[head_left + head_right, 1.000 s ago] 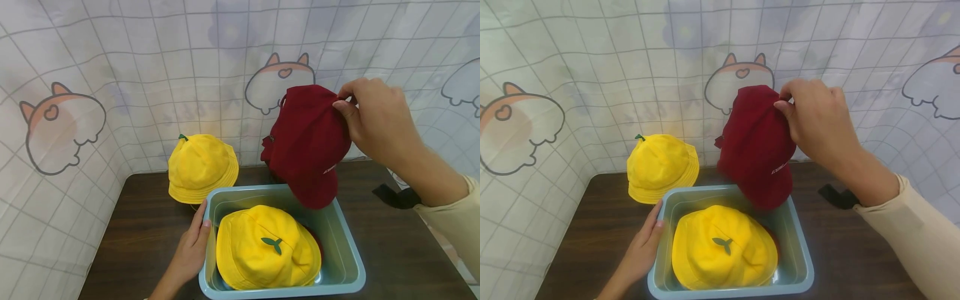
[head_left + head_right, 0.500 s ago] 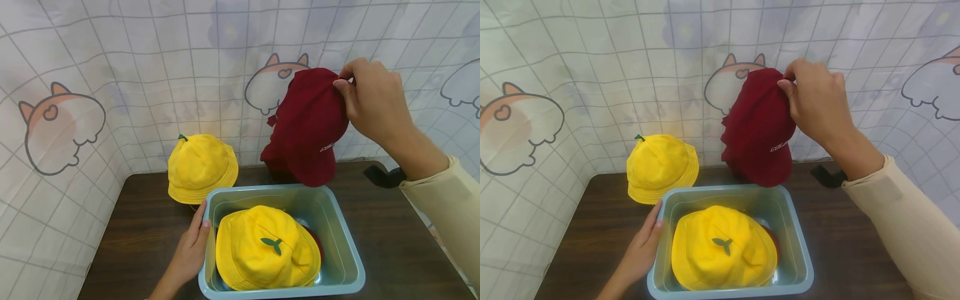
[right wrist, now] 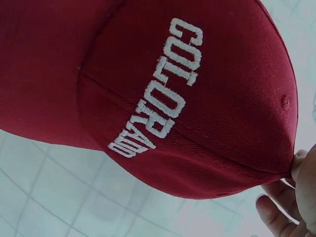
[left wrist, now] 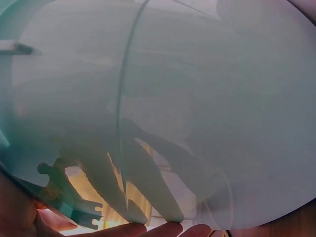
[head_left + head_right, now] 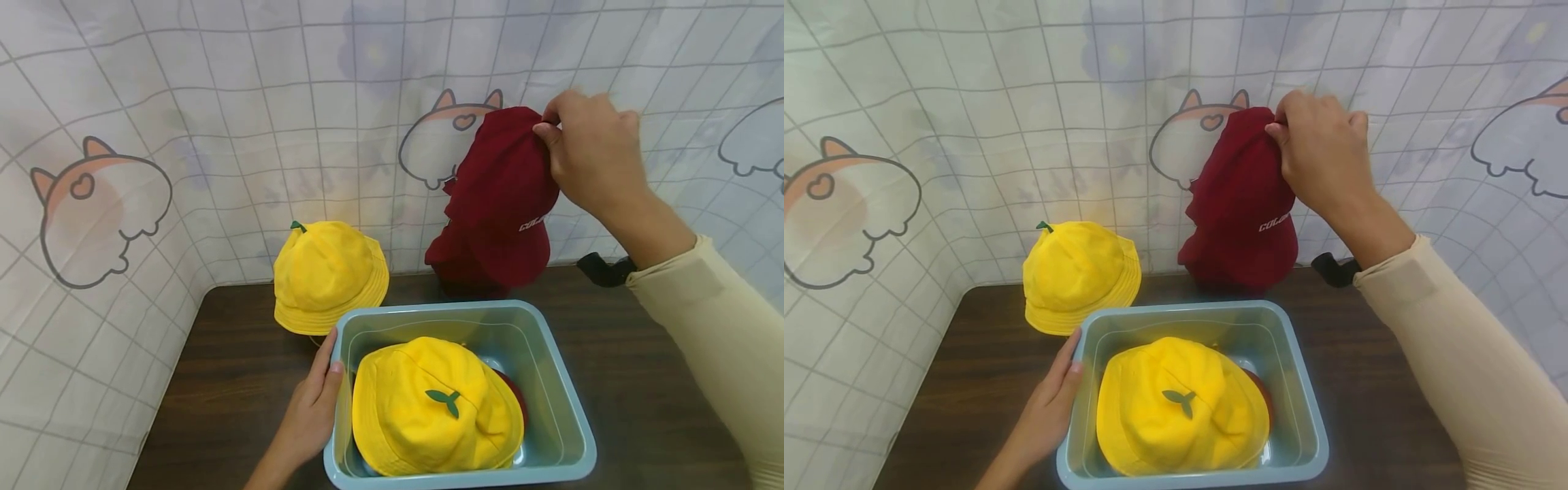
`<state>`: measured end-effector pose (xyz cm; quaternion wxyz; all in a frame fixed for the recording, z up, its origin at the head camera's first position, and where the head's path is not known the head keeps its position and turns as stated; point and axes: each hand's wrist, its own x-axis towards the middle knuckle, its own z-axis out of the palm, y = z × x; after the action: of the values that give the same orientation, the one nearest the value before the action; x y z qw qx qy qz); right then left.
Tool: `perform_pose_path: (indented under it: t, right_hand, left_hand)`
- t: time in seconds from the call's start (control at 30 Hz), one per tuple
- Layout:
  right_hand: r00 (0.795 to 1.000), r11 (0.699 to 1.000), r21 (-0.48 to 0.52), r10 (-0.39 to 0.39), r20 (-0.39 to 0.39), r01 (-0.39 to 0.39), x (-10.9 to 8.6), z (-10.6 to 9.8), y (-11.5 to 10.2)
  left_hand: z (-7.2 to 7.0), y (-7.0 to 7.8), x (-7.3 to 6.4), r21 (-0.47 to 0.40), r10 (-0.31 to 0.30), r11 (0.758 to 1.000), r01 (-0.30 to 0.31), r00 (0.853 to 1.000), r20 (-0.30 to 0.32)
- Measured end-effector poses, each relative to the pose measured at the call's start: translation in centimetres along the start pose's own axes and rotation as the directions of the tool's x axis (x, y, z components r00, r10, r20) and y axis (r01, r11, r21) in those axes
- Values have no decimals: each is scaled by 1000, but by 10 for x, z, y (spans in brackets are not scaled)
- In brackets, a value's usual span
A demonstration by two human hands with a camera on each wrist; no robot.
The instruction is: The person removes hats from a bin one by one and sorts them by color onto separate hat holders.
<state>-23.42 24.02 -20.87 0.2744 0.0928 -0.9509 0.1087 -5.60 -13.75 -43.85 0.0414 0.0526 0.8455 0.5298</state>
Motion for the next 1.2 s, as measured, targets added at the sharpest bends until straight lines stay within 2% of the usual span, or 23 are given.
perform_pose_path:
  t: [0.27,0.87,1.2]
  right_hand:
    - [1000,1000,-7,-11,20,11,-1,19,3]
    - [998,1000,2,-1,69,1,-13,46,11]
    - [996,1000,-4,-9,86,9,-19,58,15]
  left_hand:
    - [1,-3,1,-13,-15,1000,15,1000,7]
    - [2,-2,0,-1,3,1000,-3,1000,2]
    - [1,-2,2,-21,-19,1000,20,1000,17]
